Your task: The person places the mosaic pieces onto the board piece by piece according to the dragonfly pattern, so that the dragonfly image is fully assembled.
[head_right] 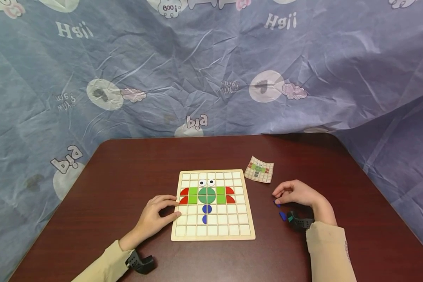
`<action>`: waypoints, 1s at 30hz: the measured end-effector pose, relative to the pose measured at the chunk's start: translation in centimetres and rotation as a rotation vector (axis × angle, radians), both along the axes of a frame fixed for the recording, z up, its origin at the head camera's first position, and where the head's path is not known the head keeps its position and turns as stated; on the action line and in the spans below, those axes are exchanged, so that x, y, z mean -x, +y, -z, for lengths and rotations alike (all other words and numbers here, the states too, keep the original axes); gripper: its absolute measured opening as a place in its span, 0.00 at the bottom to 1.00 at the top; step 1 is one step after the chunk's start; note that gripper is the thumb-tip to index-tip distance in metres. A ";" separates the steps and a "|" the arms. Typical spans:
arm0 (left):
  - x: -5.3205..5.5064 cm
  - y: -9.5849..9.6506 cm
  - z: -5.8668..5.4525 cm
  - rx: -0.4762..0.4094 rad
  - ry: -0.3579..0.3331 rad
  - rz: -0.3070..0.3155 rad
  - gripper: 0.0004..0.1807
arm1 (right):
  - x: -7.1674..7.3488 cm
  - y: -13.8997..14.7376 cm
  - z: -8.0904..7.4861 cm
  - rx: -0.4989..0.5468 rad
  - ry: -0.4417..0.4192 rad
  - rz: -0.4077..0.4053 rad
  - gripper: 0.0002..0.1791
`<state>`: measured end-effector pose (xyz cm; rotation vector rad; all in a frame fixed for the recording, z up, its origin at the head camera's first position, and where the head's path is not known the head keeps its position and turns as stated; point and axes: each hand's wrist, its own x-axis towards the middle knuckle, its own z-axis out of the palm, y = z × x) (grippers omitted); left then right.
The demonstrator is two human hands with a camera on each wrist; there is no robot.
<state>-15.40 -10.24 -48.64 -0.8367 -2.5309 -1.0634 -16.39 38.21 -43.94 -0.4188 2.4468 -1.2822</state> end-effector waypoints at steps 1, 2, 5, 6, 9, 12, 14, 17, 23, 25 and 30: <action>0.0 0.0 0.0 -0.001 0.001 0.000 0.14 | 0.0 0.0 0.0 -0.008 0.003 0.010 0.14; 0.0 0.0 0.0 -0.002 0.005 0.000 0.14 | 0.0 -0.1 0.0 -0.016 0.007 0.014 0.14; -0.1 0.1 0.0 -0.004 0.021 0.000 0.14 | 0.0 -0.3 0.0 -0.018 0.006 0.026 0.15; -0.1 0.1 0.0 -0.004 0.026 0.001 0.14 | 0.0 -0.3 -0.1 -0.013 0.005 0.024 0.16; -0.1 0.2 -0.1 -0.008 0.028 0.003 0.14 | -0.1 -0.5 -0.2 -0.002 0.004 0.019 0.17; -0.2 0.2 -0.2 -0.012 0.015 0.006 0.14 | 0.0 -0.6 -0.3 0.000 -0.005 0.020 0.16; -0.2 0.1 -0.3 -0.013 0.008 0.006 0.14 | 0.0 -0.6 -0.3 0.000 -0.010 0.025 0.15; -0.2 0.1 -0.2 -0.010 0.012 0.001 0.14 | 0.1 -0.7 -0.2 0.003 -0.015 0.033 0.15; -0.2 0.1 -0.3 -0.003 0.010 0.003 0.14 | 0.1 -0.7 -0.1 -0.005 -0.021 0.079 0.15; -0.2 0.1 -0.3 -0.003 0.011 0.003 0.14 | 0.1 -0.8 -0.2 -0.015 -0.023 0.095 0.15; -0.2 0.1 -0.4 -0.005 0.010 0.003 0.15 | 0.1 -1.0 -0.3 -0.032 -0.010 0.103 0.15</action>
